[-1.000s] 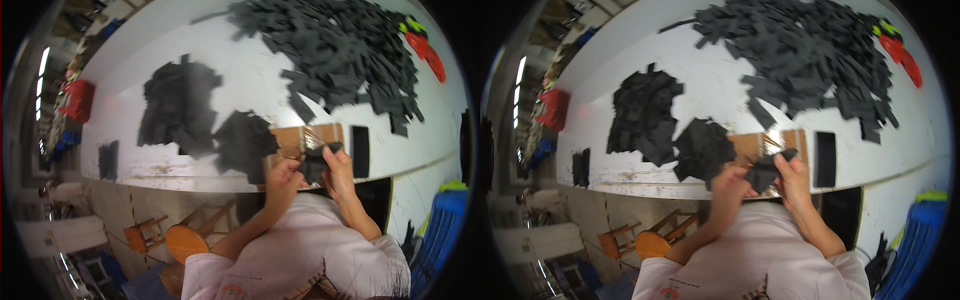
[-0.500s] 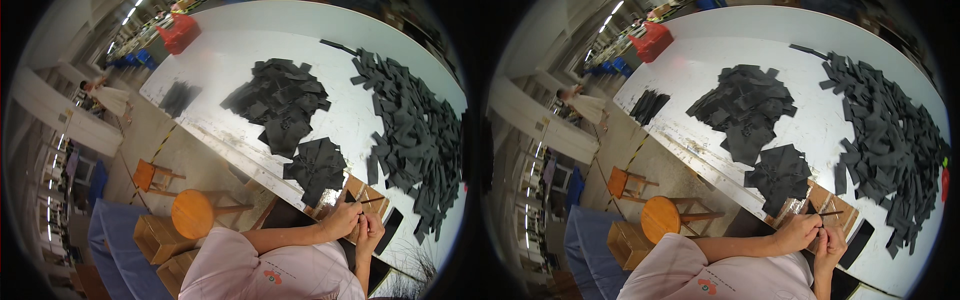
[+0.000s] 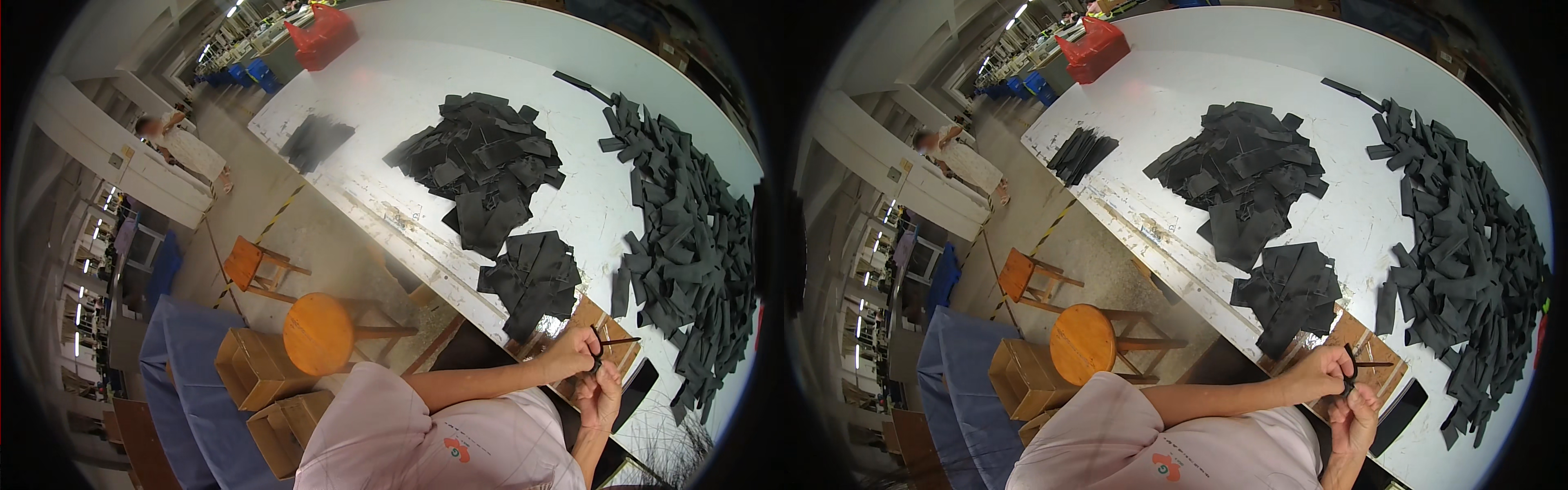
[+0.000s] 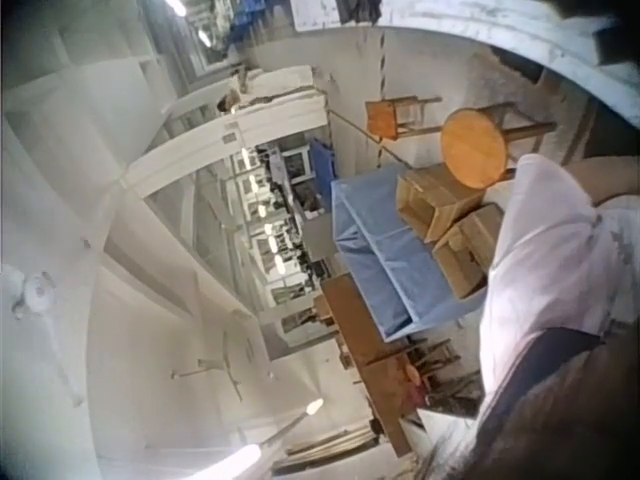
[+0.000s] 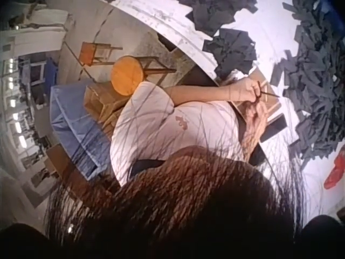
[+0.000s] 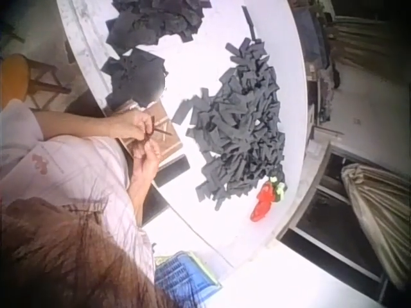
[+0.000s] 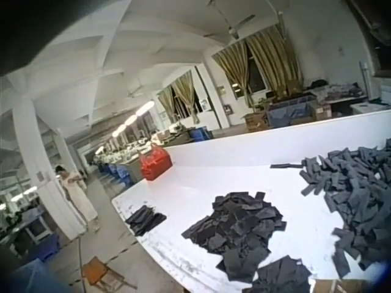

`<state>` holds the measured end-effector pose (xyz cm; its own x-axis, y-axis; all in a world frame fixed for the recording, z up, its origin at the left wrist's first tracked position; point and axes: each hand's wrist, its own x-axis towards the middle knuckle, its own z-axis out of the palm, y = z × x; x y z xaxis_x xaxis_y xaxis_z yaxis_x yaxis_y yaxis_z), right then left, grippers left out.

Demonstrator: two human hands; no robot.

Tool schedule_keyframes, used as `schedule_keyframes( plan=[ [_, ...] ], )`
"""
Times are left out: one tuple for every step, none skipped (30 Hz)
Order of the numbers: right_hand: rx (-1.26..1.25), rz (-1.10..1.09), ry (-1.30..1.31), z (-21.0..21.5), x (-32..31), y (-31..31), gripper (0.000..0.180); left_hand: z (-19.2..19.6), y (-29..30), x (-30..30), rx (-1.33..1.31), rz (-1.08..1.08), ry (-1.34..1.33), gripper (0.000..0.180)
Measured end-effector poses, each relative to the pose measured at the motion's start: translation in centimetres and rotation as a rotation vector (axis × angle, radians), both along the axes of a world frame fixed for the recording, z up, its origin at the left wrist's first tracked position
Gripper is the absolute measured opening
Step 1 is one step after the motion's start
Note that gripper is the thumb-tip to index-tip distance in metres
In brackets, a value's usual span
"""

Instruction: Assembling foam padding components at a workbench in a factory production area.

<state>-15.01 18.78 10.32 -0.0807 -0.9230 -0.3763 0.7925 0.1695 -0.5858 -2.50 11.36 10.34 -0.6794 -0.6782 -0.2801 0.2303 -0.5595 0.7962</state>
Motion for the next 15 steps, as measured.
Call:
schedule_keyframes(
  plan=[
    [0.000, 0.003, 0.000, 0.3, 0.4, -0.1, 0.012, -0.7, 0.3, -0.3, -0.218, 0.082, -0.092, 0.019],
    [0.003, -0.009, -0.068, 0.8, 1.0, -0.2, 0.014, -0.6, 0.4, -0.3, -0.218, 0.081, -0.094, 0.019],
    [0.005, -0.021, -0.137, 1.0, 1.4, -0.3, 0.015, -0.3, 0.6, -0.4, -0.551, 0.241, -0.248, 0.019],
    [0.005, -0.022, -0.139, 0.9, 1.4, -0.4, 0.015, 0.0, 0.7, -0.5, -0.884, 0.401, -0.401, 0.020],
    [-0.019, 0.010, -0.038, 0.8, 1.3, -0.6, 0.016, 0.3, 0.7, -0.3, -0.885, 0.401, -0.401, 0.020],
    [-0.044, 0.042, 0.063, 0.7, 1.2, -0.6, 0.017, 0.6, 0.7, 0.0, -0.789, 0.309, -0.419, 0.019],
    [-0.044, 0.041, 0.062, 0.6, 1.3, -0.7, 0.017, 0.8, 0.7, 0.2, -0.693, 0.217, -0.435, 0.018],
    [-0.026, 0.002, 0.156, 0.6, 1.5, -0.6, 0.017, 0.4, 0.7, 0.1, -0.694, 0.221, -0.437, 0.018],
    [-0.009, -0.037, 0.249, 0.6, 1.7, -0.6, 0.018, -0.4, 0.7, -0.2, -0.445, 0.211, -0.170, 0.019],
    [-0.011, -0.033, 0.248, 0.3, 1.4, -0.6, 0.018, -0.9, 0.8, -0.4, -0.194, 0.196, 0.095, 0.020],
    [-0.033, -0.033, 0.227, -0.2, 0.7, -0.3, 0.018, -0.3, 0.7, -0.2, -0.193, 0.191, 0.094, 0.020],
    [-0.058, -0.029, 0.204, -0.3, 0.4, -0.4, 0.019, 1.0, 0.5, 0.2, 0.031, 0.035, 0.243, 0.022],
    [-0.059, -0.029, 0.201, 0.1, 0.7, -0.3, 0.019, 1.9, 0.4, 0.7, 0.256, -0.121, 0.389, 0.024],
    [-0.073, -0.029, 0.197, 1.6, 1.4, -0.4, 0.022, 2.5, 0.4, 1.3, 0.441, -0.243, 0.563, 0.032],
    [-0.080, -0.038, 0.194, 2.4, 1.6, -0.3, 0.025, 2.8, -0.1, 1.5, 0.446, -0.246, 0.563, 0.032]
  ],
)
